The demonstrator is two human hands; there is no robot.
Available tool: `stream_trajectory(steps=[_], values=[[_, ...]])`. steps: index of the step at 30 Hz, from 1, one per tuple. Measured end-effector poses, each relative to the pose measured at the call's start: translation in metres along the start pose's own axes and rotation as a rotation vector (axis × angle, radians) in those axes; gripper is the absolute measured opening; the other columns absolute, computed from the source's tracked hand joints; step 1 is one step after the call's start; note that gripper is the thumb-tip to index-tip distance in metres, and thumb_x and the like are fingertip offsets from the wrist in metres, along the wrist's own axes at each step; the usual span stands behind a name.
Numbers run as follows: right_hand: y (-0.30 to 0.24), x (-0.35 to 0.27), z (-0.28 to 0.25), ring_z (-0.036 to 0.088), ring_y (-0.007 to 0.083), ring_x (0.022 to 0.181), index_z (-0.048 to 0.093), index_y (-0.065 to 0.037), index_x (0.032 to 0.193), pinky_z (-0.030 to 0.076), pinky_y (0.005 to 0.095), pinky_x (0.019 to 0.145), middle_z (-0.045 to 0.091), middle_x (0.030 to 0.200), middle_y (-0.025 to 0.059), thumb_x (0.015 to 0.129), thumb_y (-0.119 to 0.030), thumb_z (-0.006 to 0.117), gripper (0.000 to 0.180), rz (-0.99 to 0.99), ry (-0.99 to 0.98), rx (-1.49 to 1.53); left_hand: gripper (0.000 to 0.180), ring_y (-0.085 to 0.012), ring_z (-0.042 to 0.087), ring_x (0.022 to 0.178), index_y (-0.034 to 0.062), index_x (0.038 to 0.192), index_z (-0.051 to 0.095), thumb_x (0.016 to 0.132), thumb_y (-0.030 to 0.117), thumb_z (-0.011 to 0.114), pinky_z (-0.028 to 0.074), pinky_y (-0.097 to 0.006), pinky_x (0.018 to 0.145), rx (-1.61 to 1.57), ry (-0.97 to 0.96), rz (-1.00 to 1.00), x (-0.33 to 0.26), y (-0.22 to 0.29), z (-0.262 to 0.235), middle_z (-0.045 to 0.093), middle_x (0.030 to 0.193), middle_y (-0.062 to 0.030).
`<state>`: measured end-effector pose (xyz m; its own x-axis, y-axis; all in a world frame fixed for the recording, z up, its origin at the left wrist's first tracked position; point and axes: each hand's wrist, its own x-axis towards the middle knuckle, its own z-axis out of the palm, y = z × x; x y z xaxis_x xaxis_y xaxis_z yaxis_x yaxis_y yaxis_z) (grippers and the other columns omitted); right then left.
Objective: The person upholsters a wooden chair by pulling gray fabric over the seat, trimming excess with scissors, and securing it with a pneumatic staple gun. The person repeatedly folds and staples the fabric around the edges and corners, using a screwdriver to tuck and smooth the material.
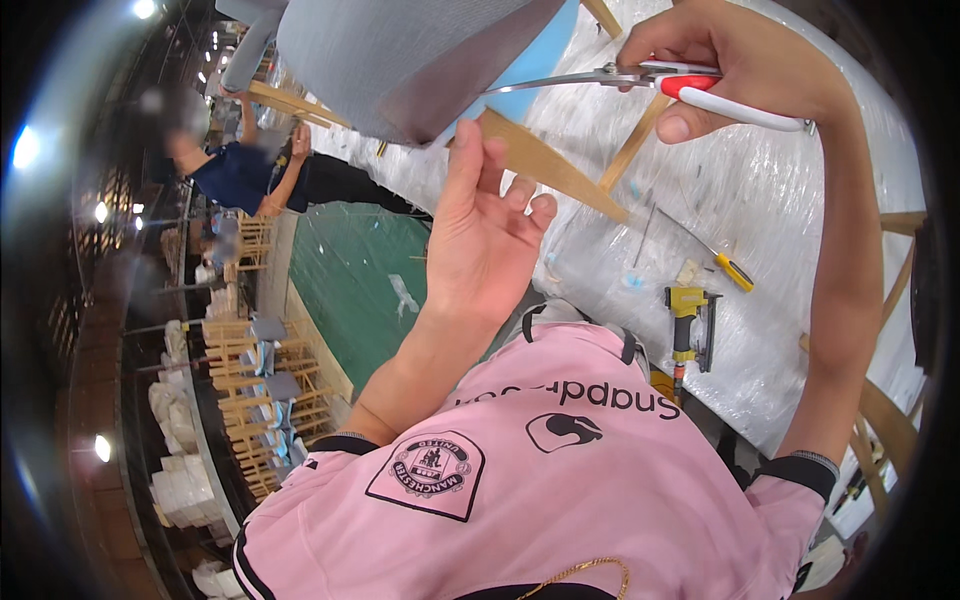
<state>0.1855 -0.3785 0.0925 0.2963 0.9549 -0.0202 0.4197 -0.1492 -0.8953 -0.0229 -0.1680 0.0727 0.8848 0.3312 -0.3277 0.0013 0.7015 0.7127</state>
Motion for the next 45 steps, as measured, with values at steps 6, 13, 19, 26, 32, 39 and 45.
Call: stream_trajectory(steps=[6,13,19,26,32,39,45], values=[[-0.022,0.004,-0.003,0.066,0.0124,0.093,0.069,0.002,0.122,0.052,0.0273,0.081,0.074,0.104,0.0061,0.083,-0.028,0.090,0.053,0.112,-0.055,0.006,0.015,-0.0099,0.052,0.065,0.0211,0.107,0.071,0.103,0.034,0.066,0.047,-0.032,0.068,0.043,0.077,0.053,0.009,-0.003,0.005,0.072,0.087,0.0116],[-0.065,0.007,-0.040,0.063,0.0122,0.077,0.072,-0.003,0.117,0.047,0.0267,0.065,0.072,0.088,0.0018,0.082,-0.044,0.089,0.057,0.362,-0.233,-0.087,0.012,-0.0097,0.052,0.064,0.0191,0.104,0.068,0.102,0.031,0.067,0.046,-0.033,0.068,0.104,0.032,0.098,0.014,-0.004,0.006,0.065,0.086,0.0100],[-0.066,0.008,-0.015,0.063,0.0141,0.083,0.072,-0.003,0.117,0.049,0.0293,0.071,0.071,0.094,0.0032,0.079,-0.051,0.088,0.063,0.162,-0.085,-0.455,0.012,-0.0098,0.051,0.064,0.0192,0.104,0.067,0.102,0.031,0.067,0.046,-0.033,0.067,0.117,0.058,0.128,0.015,-0.005,0.000,0.064,0.086,0.0097],[-0.072,0.020,-0.039,0.065,0.0193,0.093,0.070,-0.001,0.122,0.051,0.0311,0.080,0.072,0.104,0.0078,0.077,-0.049,0.090,0.069,0.230,-0.253,-0.219,0.013,-0.0097,0.050,0.064,0.0195,0.106,0.066,0.101,0.031,0.068,0.046,-0.033,0.067,0.160,0.035,0.124,0.016,-0.007,0.004,0.064,0.087,0.0103],[-0.036,0.044,-0.035,0.066,0.0204,0.101,0.068,0.000,0.127,0.051,0.0313,0.089,0.073,0.109,0.0103,0.079,-0.044,0.090,0.069,-0.121,-0.224,-0.322,0.023,-0.0087,0.052,0.063,0.0153,0.102,0.064,0.095,0.034,0.075,0.047,-0.031,0.068,0.176,0.130,0.198,0.014,-0.010,0.001,0.060,0.091,0.0063],[-0.084,0.032,-0.030,0.067,0.0198,0.102,0.071,0.001,0.124,0.052,0.0297,0.089,0.075,0.110,0.0100,0.076,-0.041,0.092,0.067,0.034,-0.202,-0.518,0.022,-0.0090,0.054,0.063,0.0144,0.096,0.064,0.095,0.034,0.075,0.048,-0.032,0.067,0.189,0.075,0.167,0.017,-0.009,0.005,0.061,0.086,0.0059],[-0.084,0.040,-0.032,0.069,0.0191,0.100,0.072,0.000,0.125,0.054,0.0293,0.086,0.077,0.112,0.0108,0.076,-0.033,0.093,0.063,0.063,-0.247,-0.412,0.024,-0.0095,0.055,0.061,0.0134,0.092,0.064,0.095,0.034,0.075,0.049,-0.031,0.065,0.168,0.066,0.160,0.017,-0.007,0.002,0.061,0.083,0.0055]])
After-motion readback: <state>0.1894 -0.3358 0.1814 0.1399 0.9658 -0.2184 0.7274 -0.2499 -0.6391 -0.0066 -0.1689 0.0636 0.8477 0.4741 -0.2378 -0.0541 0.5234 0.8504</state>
